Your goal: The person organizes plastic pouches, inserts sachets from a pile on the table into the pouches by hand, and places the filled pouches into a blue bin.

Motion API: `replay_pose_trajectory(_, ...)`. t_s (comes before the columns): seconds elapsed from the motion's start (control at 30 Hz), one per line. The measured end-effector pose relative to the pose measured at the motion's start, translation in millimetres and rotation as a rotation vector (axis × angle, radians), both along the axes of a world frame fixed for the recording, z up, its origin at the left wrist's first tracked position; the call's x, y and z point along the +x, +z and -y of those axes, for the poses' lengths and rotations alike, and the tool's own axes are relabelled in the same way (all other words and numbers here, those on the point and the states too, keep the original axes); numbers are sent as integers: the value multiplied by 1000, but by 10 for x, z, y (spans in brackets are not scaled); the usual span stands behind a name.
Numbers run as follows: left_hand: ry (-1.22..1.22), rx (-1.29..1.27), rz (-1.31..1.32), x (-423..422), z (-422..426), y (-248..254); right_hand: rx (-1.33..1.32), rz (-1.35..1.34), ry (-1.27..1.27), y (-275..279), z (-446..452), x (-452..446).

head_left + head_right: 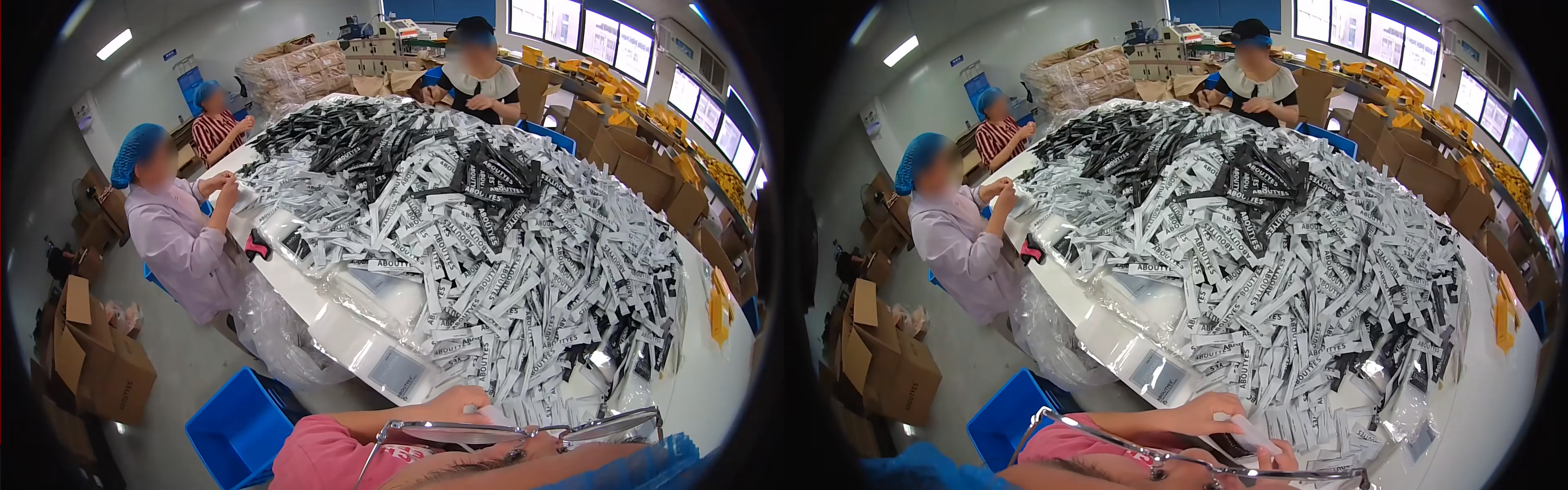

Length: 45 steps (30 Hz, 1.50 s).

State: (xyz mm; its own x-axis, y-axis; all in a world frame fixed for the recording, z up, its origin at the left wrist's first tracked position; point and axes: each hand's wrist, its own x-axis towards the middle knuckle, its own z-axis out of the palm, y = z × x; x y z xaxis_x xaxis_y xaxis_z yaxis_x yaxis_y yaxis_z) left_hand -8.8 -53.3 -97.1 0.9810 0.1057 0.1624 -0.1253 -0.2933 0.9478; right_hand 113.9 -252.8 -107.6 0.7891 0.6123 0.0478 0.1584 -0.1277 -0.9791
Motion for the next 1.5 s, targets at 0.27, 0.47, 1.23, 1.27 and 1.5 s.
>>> replay_pose_trajectory(0.27, 64, -210, 1, 49, 235, -40, -35, -26, -46, -61, 201, -107)
replay_pose_trajectory(0.47, -133, -94, -108, 217, 330, -80, -84, 125, -137, 37, 709, -467)
replay_pose_trajectory(1.23, 358, 500, 76, -189, -536, 466, -687, 656, -1577, -495, 3720, -893)
replay_pose_trajectory(1.27, 502, 533, 61, -310, -747, 508, -453, 609, -1514, -282, 3153, -635)
replay_pose_trajectory(1.5, 864, 777, -224, -1454, -1238, 572, -30, 57, 92, 89, -253, -438)
